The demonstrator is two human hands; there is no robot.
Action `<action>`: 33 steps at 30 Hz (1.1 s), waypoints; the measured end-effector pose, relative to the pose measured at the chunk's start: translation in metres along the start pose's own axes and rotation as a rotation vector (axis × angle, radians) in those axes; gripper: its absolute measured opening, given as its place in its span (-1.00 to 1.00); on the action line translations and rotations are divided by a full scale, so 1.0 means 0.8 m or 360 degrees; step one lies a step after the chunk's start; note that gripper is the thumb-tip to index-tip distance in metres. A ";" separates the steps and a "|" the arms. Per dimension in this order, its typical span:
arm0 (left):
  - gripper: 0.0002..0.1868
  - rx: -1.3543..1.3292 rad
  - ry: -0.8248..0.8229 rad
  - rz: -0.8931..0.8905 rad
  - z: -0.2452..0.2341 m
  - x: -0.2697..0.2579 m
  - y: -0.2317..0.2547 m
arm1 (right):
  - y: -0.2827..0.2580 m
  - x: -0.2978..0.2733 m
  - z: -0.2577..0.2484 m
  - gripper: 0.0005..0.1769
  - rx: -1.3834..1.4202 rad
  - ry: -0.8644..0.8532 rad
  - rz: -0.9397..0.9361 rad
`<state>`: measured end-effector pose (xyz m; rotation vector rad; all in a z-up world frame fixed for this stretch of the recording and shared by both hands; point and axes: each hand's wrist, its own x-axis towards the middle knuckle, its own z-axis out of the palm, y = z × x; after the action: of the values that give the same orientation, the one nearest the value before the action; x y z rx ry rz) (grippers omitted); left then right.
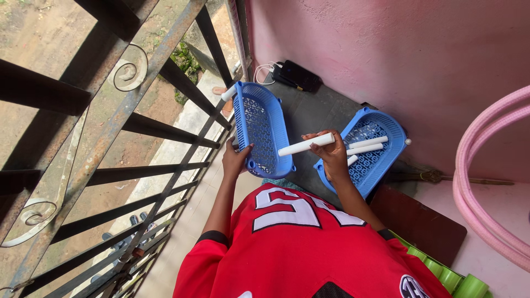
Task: The person repeatedly picks white cylindrical plastic pieces and a blue plastic tray from a small table, inserts the cylinders into the tray slots, and places the tray back on the table. The person handles the items one at a time and resets them multiple times.
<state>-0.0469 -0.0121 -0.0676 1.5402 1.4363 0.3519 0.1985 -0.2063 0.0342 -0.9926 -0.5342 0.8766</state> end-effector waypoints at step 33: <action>-0.05 0.1433 -0.0644 0.0573 -0.024 0.039 0.189 | 0.056 -0.016 0.008 -0.70 0.0455 0.0389 0.0331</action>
<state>0.0383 0.0484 0.0480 2.4237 1.0159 -0.4601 0.1694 -0.2017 -0.0026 -0.8859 -0.0940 0.9693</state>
